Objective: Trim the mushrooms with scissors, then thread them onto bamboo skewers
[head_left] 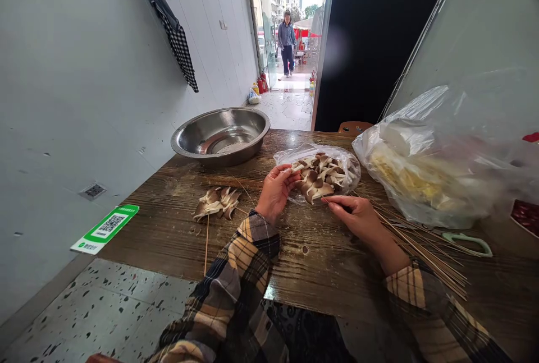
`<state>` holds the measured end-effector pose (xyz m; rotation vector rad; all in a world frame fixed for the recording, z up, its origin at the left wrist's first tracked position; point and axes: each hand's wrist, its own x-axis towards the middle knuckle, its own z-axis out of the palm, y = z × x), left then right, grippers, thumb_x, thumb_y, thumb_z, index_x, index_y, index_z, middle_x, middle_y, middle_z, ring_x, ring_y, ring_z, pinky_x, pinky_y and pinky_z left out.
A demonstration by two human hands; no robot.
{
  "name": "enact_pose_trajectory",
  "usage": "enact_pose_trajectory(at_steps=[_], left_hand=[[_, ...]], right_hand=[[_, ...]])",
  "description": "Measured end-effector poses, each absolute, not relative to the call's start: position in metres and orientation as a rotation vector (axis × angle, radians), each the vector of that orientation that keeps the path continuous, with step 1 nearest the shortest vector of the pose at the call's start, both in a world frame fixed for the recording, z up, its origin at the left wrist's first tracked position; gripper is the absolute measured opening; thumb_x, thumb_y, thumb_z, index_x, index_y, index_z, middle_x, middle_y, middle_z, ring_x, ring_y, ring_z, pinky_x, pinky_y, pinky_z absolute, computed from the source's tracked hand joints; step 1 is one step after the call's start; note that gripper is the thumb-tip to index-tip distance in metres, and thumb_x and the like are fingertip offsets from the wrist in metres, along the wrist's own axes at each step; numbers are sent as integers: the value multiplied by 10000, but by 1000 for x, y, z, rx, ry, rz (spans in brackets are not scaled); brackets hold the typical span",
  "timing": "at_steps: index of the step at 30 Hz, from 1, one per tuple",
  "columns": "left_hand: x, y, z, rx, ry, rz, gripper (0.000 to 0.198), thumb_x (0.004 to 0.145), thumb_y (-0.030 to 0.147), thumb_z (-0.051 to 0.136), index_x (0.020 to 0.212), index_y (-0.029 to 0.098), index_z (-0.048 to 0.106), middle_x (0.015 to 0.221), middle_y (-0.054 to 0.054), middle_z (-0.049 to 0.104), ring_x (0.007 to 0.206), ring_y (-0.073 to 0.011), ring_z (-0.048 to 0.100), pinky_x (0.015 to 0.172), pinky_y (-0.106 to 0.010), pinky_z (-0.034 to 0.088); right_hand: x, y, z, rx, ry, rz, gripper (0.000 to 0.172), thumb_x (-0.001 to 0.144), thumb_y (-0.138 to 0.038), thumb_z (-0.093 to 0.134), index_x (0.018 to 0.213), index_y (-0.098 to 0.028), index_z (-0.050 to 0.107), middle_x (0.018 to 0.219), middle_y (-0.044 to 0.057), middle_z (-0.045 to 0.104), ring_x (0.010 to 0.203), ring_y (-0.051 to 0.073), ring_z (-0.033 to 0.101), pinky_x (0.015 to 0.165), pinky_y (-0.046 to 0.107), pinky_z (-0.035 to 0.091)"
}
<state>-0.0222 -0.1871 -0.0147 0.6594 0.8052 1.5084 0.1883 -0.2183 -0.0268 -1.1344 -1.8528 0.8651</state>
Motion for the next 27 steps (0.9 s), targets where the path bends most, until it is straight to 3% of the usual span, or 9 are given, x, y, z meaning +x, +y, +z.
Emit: enact_pose_trajectory(at_steps=[15, 27], left_hand=[[-18, -188, -15, 773, 789, 1488, 318, 590, 242, 832, 796, 128, 618, 820, -50, 711, 736, -114, 653, 697, -223, 481], [-19, -188, -11, 848, 830, 1517, 316, 603, 273, 835, 811, 131, 644, 783, -25, 692, 689, -90, 627, 688, -218, 475]], right_hand=[[190, -216, -30, -1142, -1850, 873, 300, 830, -344, 558, 974, -185, 768, 957, 60, 770, 829, 228, 707, 726, 312, 531], [191, -216, -30, -1131, -1860, 853, 293, 833, -337, 548, 978, -205, 767, 946, 47, 772, 817, 227, 705, 720, 322, 536]])
